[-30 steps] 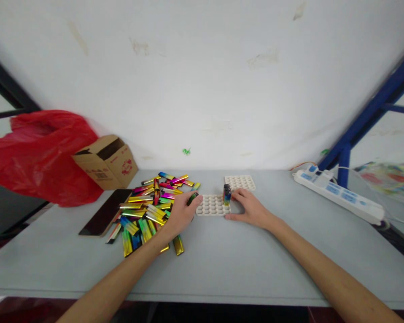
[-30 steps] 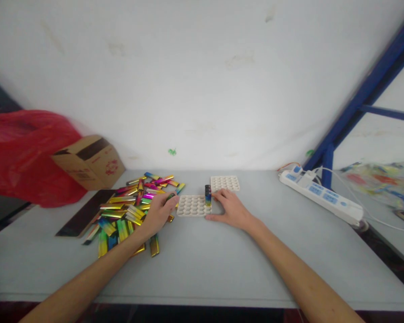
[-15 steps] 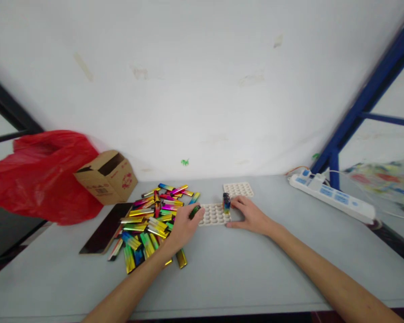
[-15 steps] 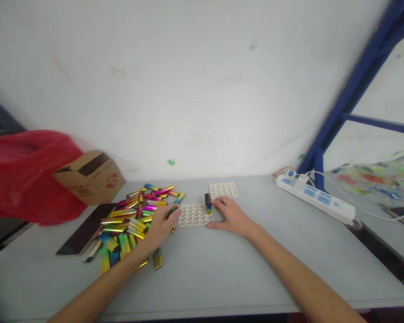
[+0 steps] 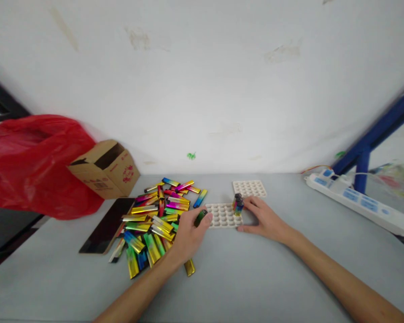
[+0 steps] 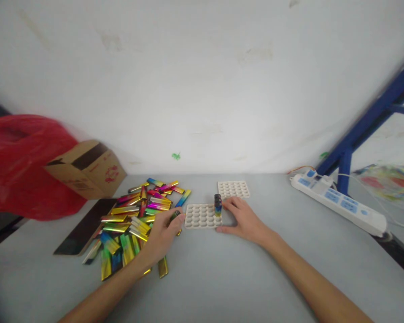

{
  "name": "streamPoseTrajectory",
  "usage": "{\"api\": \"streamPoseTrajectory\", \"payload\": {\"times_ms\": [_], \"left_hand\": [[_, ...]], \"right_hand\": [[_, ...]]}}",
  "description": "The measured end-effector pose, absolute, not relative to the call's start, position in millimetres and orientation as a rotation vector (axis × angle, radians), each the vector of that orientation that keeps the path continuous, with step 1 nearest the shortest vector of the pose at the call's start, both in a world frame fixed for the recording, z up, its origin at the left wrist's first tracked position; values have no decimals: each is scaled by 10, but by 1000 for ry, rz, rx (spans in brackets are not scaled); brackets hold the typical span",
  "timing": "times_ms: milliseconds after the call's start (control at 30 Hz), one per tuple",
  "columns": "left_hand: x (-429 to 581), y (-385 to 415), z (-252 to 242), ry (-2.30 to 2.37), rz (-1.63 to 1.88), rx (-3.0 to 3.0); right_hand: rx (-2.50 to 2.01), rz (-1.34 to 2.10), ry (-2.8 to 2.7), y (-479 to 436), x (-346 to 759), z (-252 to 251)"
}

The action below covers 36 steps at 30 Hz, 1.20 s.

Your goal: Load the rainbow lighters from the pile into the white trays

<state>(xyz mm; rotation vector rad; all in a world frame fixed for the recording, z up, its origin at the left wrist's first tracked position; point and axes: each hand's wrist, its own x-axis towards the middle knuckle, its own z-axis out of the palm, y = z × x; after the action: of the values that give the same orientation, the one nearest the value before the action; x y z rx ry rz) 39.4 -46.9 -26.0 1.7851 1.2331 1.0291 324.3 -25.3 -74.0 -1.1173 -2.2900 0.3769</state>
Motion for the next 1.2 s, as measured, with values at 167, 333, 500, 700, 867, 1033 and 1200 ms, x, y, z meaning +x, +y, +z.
{"api": "streamPoseTrajectory", "payload": {"times_ms": [167, 333, 500, 700, 867, 1033, 1200], "left_hand": [[379, -450, -267, 1299, 1038, 1699], [353, -392, -236, 1396, 1076, 1707], [324, -355, -214, 1275, 1079, 1573], [374, -349, -129, 1091, 987, 1459], [453, -357, -25, 947, 828, 1392], [502, -357, 87, 858, 774, 1373], [481, -291, 202, 835, 737, 1368]], "right_hand": [[-1132, 405, -2302, -268, 3249, -720], [-1156, 404, -2313, -258, 3247, -691], [-1171, 364, -2337, -223, 3240, -673], [-1200, 341, -2348, -219, 3197, -623], [-1262, 311, -2363, -213, 3149, -565], [-1263, 251, -2392, -182, 3070, -538], [-1223, 252, -2416, -157, 3035, -544]]}}
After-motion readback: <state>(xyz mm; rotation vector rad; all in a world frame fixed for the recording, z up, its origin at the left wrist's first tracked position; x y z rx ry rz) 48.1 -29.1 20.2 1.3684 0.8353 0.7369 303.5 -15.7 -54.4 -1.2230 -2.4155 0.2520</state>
